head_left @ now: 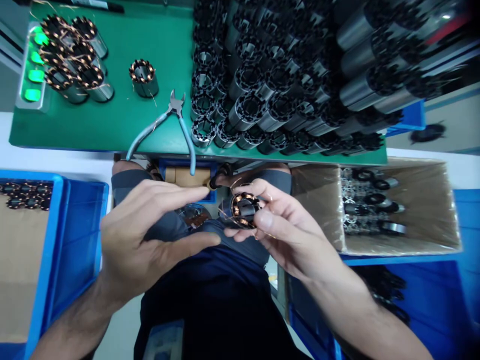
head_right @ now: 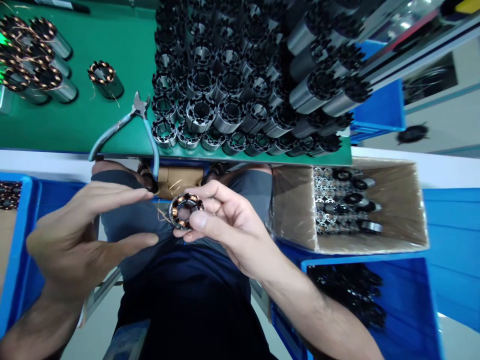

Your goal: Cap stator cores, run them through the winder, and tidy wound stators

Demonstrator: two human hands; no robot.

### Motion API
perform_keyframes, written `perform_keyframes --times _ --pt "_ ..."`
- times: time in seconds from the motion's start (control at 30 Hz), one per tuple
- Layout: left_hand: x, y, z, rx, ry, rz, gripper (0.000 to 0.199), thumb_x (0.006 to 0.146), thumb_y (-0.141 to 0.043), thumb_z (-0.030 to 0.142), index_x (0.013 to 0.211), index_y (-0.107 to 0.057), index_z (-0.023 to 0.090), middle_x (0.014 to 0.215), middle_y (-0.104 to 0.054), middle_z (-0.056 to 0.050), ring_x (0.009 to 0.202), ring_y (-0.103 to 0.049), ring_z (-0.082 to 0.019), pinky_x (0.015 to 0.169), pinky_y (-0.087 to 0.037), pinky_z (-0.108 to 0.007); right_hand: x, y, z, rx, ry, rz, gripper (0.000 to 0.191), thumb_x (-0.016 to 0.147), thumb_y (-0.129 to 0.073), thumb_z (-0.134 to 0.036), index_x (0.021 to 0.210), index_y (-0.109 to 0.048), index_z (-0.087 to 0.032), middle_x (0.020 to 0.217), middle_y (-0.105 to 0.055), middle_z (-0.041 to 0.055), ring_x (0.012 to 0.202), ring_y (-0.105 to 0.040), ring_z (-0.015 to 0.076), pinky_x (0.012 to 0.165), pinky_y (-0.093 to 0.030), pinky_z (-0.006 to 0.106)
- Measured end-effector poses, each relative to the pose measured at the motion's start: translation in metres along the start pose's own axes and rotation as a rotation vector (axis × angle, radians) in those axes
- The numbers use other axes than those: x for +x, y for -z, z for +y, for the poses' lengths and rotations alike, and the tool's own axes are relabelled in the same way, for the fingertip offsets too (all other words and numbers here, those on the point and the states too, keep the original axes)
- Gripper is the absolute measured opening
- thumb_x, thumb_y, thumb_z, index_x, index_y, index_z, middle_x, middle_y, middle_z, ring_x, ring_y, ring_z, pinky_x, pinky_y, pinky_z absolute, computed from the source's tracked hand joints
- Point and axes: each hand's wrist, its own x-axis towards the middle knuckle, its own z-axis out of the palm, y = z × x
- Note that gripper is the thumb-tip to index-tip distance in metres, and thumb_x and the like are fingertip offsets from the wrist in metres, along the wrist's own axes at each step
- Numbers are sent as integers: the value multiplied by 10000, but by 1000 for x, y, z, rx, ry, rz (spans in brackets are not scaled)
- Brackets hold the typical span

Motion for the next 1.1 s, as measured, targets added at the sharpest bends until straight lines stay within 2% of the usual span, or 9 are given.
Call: perform_keyframes --times 0.2,0.3,0.4,0.5,0.6,0.67,0.73,0.93,1.1 --pt "0 -6 2 -87 -11 -168 110 1059 -897 189 1103 -809 238 1005 -877 36 933 -807 -143 927 -612 -292 -1 0 3 -4 8 3 237 1014 -984 -312 1204 -844 -294 1045 -924 -36 907 -914 101 840 -730 156" --pt "-18 -18 -13 -52 -8 -292 49 1112 -814 185 1085 -777 203 998 -852 0 940 -770 -166 922 -592 -304 -3 6 2 -25 67 48 259 1005 -987 -306 1218 -840 -301 1075 -921 -33 934 -910 107 855 -723 165" --pt "-36 -34 -30 -88 124 -373 92 1091 -819 145 1037 -785 210 972 -838 9 929 -771 -170 877 -582 -302 -6 13 7 -102 123 36 259 1018 -970 -286 1237 -832 -292 1076 -919 -8 940 -898 101 880 -693 156" --pt "-34 -38 -31 -189 303 -209 109 1026 -906 157 1059 -851 244 983 -850 25 898 -789 -148 846 -594 -278 -9 14 14 -201 181 54 302 1004 -976 -279 1260 -817 -287 1062 -911 11 934 -891 122 882 -685 184" --pt "-16 -35 -13 -273 288 49 229 919 -1034 257 1102 -896 269 1083 -855 -5 962 -790 -171 876 -629 -297 -6 9 17 -276 222 101 337 974 -1000 -296 1244 -798 -291 1037 -891 8 893 -869 128 856 -680 207" --pt "-6 -37 0 -310 260 116 174 923 -1023 249 1038 -893 271 1094 -843 -18 991 -781 -185 882 -642 -312 -3 6 17 -310 217 130 350 949 -1018 -318 1207 -785 -284 1006 -870 2 855 -842 130 816 -676 217" --pt "-4 -43 6 -400 310 90 70 1007 -928 225 987 -868 256 1093 -827 -33 991 -779 -182 867 -649 -310 -2 5 15 -321 211 142 364 934 -1026 -341 1193 -777 -282 994 -853 1 845 -827 138 802 -677 233" --pt "-24 -59 -16 -658 551 7 198 1073 -863 341 924 -871 210 1026 -856 -85 961 -836 -212 762 -676 -274 -12 13 12 -287 154 32 332 1007 -946 -378 1266 -762 -281 1019 -873 33 895 -863 193 805 -688 290" --pt "-13 -46 -10 -740 470 -58 85 990 -970 286 1070 -940 291 1130 -880 -68 1042 -853 -209 843 -710 -277 -10 14 18 -356 141 5 412 920 -1004 -183 1257 -781 -261 1063 -875 15 866 -832 139 824 -675 231"
